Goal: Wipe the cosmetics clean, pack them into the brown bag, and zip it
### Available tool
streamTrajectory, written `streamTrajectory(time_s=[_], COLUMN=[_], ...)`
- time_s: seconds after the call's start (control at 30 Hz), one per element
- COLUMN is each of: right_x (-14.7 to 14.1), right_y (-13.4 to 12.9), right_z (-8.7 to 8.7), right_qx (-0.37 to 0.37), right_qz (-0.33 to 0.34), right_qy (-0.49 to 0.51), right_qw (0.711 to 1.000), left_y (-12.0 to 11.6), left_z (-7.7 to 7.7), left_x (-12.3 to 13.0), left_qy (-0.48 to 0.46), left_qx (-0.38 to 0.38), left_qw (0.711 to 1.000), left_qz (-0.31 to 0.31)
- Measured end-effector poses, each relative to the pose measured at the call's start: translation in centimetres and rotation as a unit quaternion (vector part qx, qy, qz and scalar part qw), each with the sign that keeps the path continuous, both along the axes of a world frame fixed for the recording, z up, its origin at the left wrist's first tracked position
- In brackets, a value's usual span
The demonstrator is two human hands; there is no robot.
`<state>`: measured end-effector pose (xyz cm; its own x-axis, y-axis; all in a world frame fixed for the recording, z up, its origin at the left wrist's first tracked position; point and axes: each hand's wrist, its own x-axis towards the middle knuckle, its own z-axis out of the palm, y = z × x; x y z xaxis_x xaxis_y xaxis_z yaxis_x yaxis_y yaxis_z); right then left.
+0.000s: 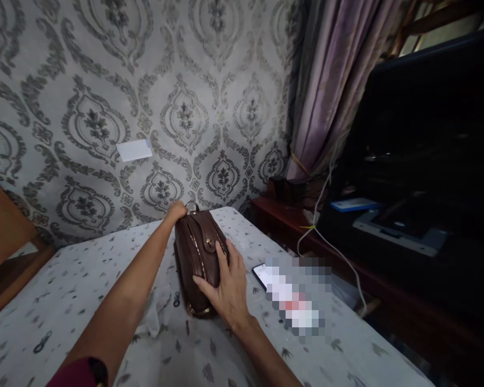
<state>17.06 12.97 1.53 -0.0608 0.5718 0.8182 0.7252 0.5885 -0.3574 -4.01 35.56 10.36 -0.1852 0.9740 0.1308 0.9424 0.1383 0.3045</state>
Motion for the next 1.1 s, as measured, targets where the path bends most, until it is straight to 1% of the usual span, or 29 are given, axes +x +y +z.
streamTrajectory(time_s=[0.1,0.2,0.3,0.4,0.5,0.57,0.73,0.87,0.97,1.1], right_x=[0.0,0.0,-0.1,-0.2,-0.3,-0.3,-0.1,-0.1,-0.2,-0.3], right_y=[0.0,-0.1,-0.1,-0.2,-0.2,-0.3,-0.3,-0.2,-0.2,-0.3], right_z=[0.1,0.1,0.1,0.1,0.1,0.1,0.2,0.1,0.1,0.2], right_qx=[0.001,0.000,-0.004,-0.013,-0.015,-0.015,-0.016,-0.016,-0.017,-0.021], right_qz=[-0.001,-0.001,0.002,0.001,-0.005,-0.005,0.003,-0.006,-0.010,-0.009], right_qy=[0.001,0.004,0.009,0.015,0.014,0.015,0.018,0.010,0.011,0.018], right_qw=[1.000,1.000,1.000,1.000,1.000,1.000,1.000,1.000,1.000,1.000], left_y=[-0.7,-1.5,-2.1,-2.6,-2.8,-2.6,-1.0,0.5,1.0,1.1], left_z=[0.0,0.1,0.0,-0.2,-0.1,0.2,1.1,1.0,0.5,0.2], left_x=[0.2,0.5,0.9,1.1,0.9,0.8,1.5,2.9,3.5,3.1], left_qy=[-0.014,-0.030,-0.045,-0.062,-0.085,-0.106,-0.169,-0.195,-0.203,-0.199], left_qx=[-0.001,0.011,0.032,0.056,0.070,0.065,-0.003,-0.044,-0.034,0.011], left_qw=[0.999,0.997,0.995,0.993,0.992,0.992,0.985,0.977,0.975,0.977], left_qz=[0.041,0.066,0.080,0.080,0.056,0.030,-0.036,-0.071,-0.080,-0.078])
